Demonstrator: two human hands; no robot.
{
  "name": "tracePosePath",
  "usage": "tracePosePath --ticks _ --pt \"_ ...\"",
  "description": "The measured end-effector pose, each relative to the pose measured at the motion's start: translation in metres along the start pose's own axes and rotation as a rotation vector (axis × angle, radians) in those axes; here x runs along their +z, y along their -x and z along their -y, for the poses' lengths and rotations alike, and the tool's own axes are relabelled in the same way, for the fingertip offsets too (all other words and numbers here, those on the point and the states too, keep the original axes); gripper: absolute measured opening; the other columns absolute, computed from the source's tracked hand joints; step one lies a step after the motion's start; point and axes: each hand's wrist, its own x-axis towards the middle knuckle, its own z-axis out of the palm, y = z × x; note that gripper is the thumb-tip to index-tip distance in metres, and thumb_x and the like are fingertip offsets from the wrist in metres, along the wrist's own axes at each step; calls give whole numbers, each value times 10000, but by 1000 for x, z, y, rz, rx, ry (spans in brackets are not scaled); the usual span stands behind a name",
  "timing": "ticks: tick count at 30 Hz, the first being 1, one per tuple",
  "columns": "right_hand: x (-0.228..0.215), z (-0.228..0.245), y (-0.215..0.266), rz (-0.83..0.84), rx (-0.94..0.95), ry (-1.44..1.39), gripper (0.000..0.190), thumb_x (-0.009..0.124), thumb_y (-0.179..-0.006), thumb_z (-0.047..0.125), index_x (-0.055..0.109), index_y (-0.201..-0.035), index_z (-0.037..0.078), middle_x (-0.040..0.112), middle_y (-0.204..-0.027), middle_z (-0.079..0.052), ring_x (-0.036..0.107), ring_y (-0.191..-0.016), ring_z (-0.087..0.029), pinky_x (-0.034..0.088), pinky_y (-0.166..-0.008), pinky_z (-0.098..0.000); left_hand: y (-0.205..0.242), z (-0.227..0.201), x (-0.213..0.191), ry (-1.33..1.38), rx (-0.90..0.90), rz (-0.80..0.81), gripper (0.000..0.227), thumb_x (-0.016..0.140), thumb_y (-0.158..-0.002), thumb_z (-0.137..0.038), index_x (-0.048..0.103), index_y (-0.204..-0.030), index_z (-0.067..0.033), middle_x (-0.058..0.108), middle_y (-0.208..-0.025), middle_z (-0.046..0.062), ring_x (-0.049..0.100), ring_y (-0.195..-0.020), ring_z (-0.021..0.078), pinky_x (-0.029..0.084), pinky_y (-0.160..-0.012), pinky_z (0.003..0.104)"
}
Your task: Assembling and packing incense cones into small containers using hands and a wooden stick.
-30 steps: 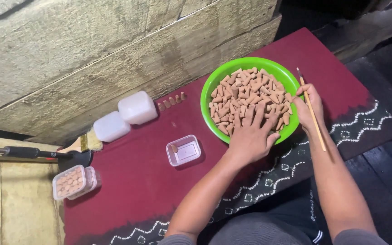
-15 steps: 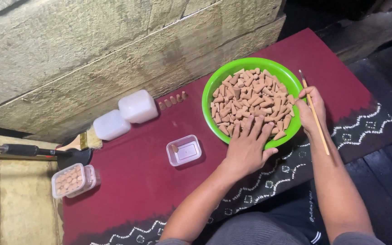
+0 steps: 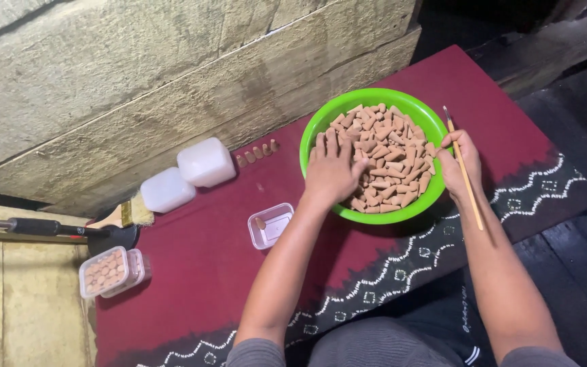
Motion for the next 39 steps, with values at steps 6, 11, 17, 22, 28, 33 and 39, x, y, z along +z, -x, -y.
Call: tracePosePath --ticks 6,11,17,22,28,33,39 --pt "-1 -12 -3 -3 2 -8 150 588 -913 39 574 -1028 134 546 -744 -81 520 -599 -138 385 -533 -249 10 -32 37 29 12 -340 675 606 -881 -519 582 -1336 -21 546 -1388 256 517 -1310 426 362 -1076 668" --pt "1 -19 -7 -30 11 34 129 612 -913 80 589 -1020 148 576 -790 -104 541 -645 -159 411 -557 -269 -16 -31 63 -90 95 -630 369 715 -760 -326 596 -1035 -112 568 -1121 116 582 -1137 347 468 -916 603" --pt "0 -9 -3 -31 16 64 135 618 -910 85 597 -1025 152 598 -818 -119 570 -677 -181 422 -576 -290 -47 -13 67 0 299 -412 558 708 -891 -287 492 -1406 -298 540 -1291 42 625 -1184 338 548 -924 526" --pt "1 -5 -1 -41 17 74 132 611 -899 89 595 -1014 153 610 -832 -108 553 -686 -174 424 -598 -306 -60 15 35 28 182 -361 377 621 -971 -222 585 -1344 -177 597 -1345 143 615 -1207 383 541 -938 538" --pt "2 3 1 -31 11 76 130 618 -904 79 592 -1012 148 605 -840 -100 555 -703 -167 431 -614 -312 -49 48 18 114 143 -380 420 645 -946 -333 584 -1331 -175 601 -1202 125 646 -1096 397 569 -849 518" --pt "1 5 2 -29 13 85 122 617 -914 94 593 -1017 154 581 -798 -72 548 -699 -162 419 -638 -302 -23 52 22 243 219 -297 270 557 -970 -175 623 -1229 -137 583 -1168 127 646 -1056 418 559 -883 525" --pt "1 4 0 -10 20 103 120 611 -914 80 579 -1011 145 553 -795 -63 524 -694 -157 420 -636 -304 16 59 18 48 243 -237 130 602 -955 -220 660 -1072 -215 580 -1047 -9 606 -1062 253 474 -950 470"
